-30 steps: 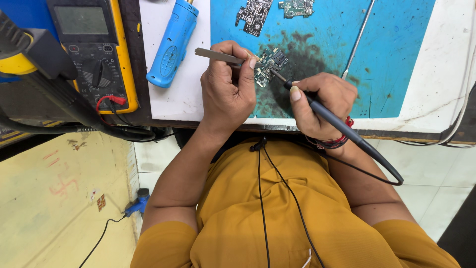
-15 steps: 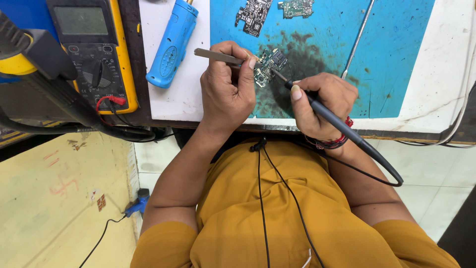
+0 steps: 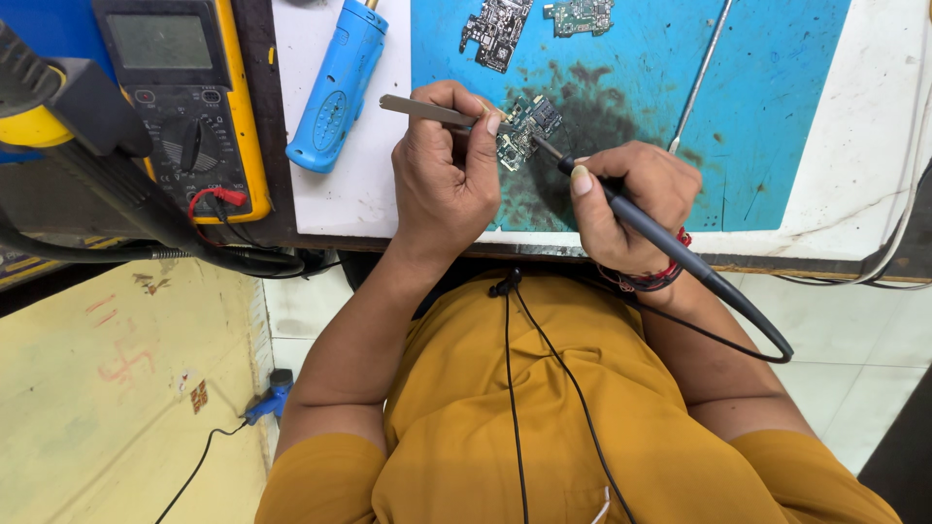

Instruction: The person solders components on a small circuit board at a repair workbench. They hold the board with tweezers in one hand while applying a soldering iron to its contacts with the other, repositioning the board repeatedly and working on different sections, with other boards and a multimeter on the bench.

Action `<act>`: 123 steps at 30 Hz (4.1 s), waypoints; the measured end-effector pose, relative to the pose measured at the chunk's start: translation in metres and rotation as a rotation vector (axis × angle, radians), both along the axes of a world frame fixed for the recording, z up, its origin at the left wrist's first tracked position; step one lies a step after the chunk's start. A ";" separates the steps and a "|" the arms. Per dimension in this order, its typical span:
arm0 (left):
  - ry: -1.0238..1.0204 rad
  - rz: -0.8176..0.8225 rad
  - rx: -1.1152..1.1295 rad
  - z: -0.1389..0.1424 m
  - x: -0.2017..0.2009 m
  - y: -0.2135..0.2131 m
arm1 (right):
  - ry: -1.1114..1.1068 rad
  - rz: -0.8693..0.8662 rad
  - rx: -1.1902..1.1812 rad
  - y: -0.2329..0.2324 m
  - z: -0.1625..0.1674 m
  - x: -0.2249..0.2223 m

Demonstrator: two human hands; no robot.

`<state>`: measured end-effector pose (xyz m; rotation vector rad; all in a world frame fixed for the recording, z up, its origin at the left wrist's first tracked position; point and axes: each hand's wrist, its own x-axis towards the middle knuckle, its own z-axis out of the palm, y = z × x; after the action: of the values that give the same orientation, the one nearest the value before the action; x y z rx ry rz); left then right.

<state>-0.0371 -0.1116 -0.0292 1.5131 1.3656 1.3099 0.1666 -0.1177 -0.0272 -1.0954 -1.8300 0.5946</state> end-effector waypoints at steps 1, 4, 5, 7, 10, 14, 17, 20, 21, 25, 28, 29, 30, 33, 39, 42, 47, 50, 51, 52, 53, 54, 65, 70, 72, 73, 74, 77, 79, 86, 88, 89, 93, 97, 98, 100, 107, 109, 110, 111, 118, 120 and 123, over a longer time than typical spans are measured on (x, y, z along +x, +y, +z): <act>-0.002 0.001 -0.002 0.000 0.000 0.000 | 0.006 0.011 -0.007 0.000 0.000 0.000; -0.012 0.007 0.011 0.000 0.000 -0.001 | 0.008 0.020 0.018 0.001 -0.001 0.000; -0.011 0.007 0.005 0.000 0.000 -0.001 | 0.002 0.006 0.013 0.000 -0.001 -0.001; -0.009 0.008 -0.007 0.000 0.000 -0.001 | -0.010 -0.024 0.005 -0.001 -0.001 -0.001; -0.003 0.009 -0.001 0.000 0.000 -0.001 | 0.003 -0.007 0.008 0.000 -0.001 -0.001; -0.003 0.007 0.006 0.000 0.000 0.000 | 0.012 0.013 0.008 0.001 -0.001 -0.001; -0.003 0.008 0.010 0.000 0.000 -0.001 | -0.003 -0.016 0.003 0.000 0.000 -0.002; 0.000 0.006 0.017 -0.001 0.000 0.000 | -0.002 0.019 -0.002 0.000 0.001 -0.001; 0.004 0.005 0.020 -0.001 -0.001 0.000 | 0.004 0.038 -0.003 0.000 0.001 0.000; -0.004 0.005 0.002 -0.001 0.000 0.000 | 0.006 0.022 -0.001 0.001 0.001 -0.001; -0.002 0.000 -0.003 0.000 0.000 0.001 | -0.004 0.036 -0.002 0.001 0.003 0.001; -0.004 0.002 0.000 0.000 0.000 0.001 | -0.003 0.036 -0.003 0.001 0.003 0.001; -0.005 0.003 0.003 0.000 0.001 0.001 | -0.001 0.036 -0.004 0.002 0.003 0.001; -0.008 0.007 0.004 0.001 0.002 0.002 | -0.008 0.030 -0.003 0.003 0.004 0.002; 0.001 0.009 0.009 0.001 0.002 0.001 | -0.011 0.021 -0.007 0.002 0.004 0.003; -0.002 0.009 0.009 0.001 0.002 0.001 | 0.002 0.042 -0.002 0.002 0.003 0.003; 0.007 0.009 0.010 0.000 0.001 0.000 | 0.012 0.048 0.006 0.002 0.002 0.003; 0.002 0.007 0.017 -0.001 0.001 0.000 | 0.004 0.047 -0.004 0.001 0.002 0.003; 0.000 0.007 0.016 -0.001 0.002 0.000 | 0.006 0.045 0.002 0.001 0.002 0.003; -0.001 0.008 0.015 -0.001 0.001 0.000 | 0.009 0.044 0.007 0.001 0.002 0.003; -0.003 0.009 0.010 -0.001 0.001 -0.001 | 0.007 0.044 0.005 0.001 0.002 0.002; -0.006 0.008 0.005 -0.001 0.001 0.000 | 0.003 0.043 0.003 0.001 0.002 0.002; -0.014 0.006 0.001 -0.001 0.002 -0.001 | 0.000 0.027 -0.001 0.000 0.001 0.002; -0.008 0.007 0.005 -0.001 0.002 0.000 | 0.013 0.045 0.008 0.001 0.001 0.002; -0.010 0.010 0.012 -0.001 0.002 -0.001 | 0.007 0.028 0.003 0.001 0.000 0.002; -0.011 0.011 0.015 -0.001 0.002 -0.001 | 0.004 0.020 0.001 0.001 0.000 0.002; -0.011 0.011 0.013 -0.001 0.002 -0.001 | 0.008 0.028 0.003 0.001 0.000 0.002; -0.009 0.009 0.007 -0.001 0.002 -0.001 | 0.011 0.035 0.005 0.002 0.000 0.002; -0.006 0.010 0.008 -0.001 0.002 -0.001 | 0.005 0.018 -0.001 0.002 0.000 0.001; -0.004 0.002 0.013 -0.001 0.002 0.000 | 0.012 0.040 0.000 0.003 0.002 0.002; 0.000 0.001 0.010 -0.001 0.001 0.001 | -0.001 0.037 -0.005 0.003 0.003 0.002; -0.006 0.000 0.008 -0.001 0.002 0.001 | 0.004 0.037 -0.003 0.003 0.003 0.002; 0.000 0.004 0.008 0.000 0.002 0.000 | 0.011 0.045 -0.008 0.003 0.005 0.001; -0.007 0.003 0.011 0.000 0.002 0.000 | 0.010 0.061 -0.020 0.003 0.006 0.002; -0.005 0.005 0.006 0.000 0.003 0.000 | 0.011 0.059 -0.015 0.004 0.006 0.002; -0.002 0.009 -0.006 0.000 0.003 0.000 | 0.011 0.054 -0.004 0.004 0.006 0.002; -0.006 0.008 0.013 0.001 0.003 0.000 | 0.006 0.061 -0.023 0.004 0.006 0.003; -0.007 0.008 0.014 0.001 0.003 0.000 | -0.003 0.061 -0.030 0.004 0.006 0.003; -0.005 0.008 0.013 0.001 0.003 0.000 | -0.003 0.053 -0.027 0.004 0.006 0.002; -0.003 0.008 0.012 0.001 0.003 0.000 | -0.003 0.045 -0.023 0.003 0.006 0.002; 0.001 0.002 0.014 0.001 0.003 0.000 | -0.001 0.036 -0.024 0.002 0.003 0.004; -0.004 -0.003 0.016 0.000 0.003 0.000 | -0.002 0.018 -0.019 0.000 0.001 0.005; 0.004 0.004 0.024 -0.002 0.003 -0.005 | 0.077 -0.053 -0.071 -0.008 -0.001 0.006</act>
<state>-0.0336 -0.1166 -0.0313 1.5306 1.3607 1.3310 0.1731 -0.1260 -0.0277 -1.1485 -1.7199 0.6663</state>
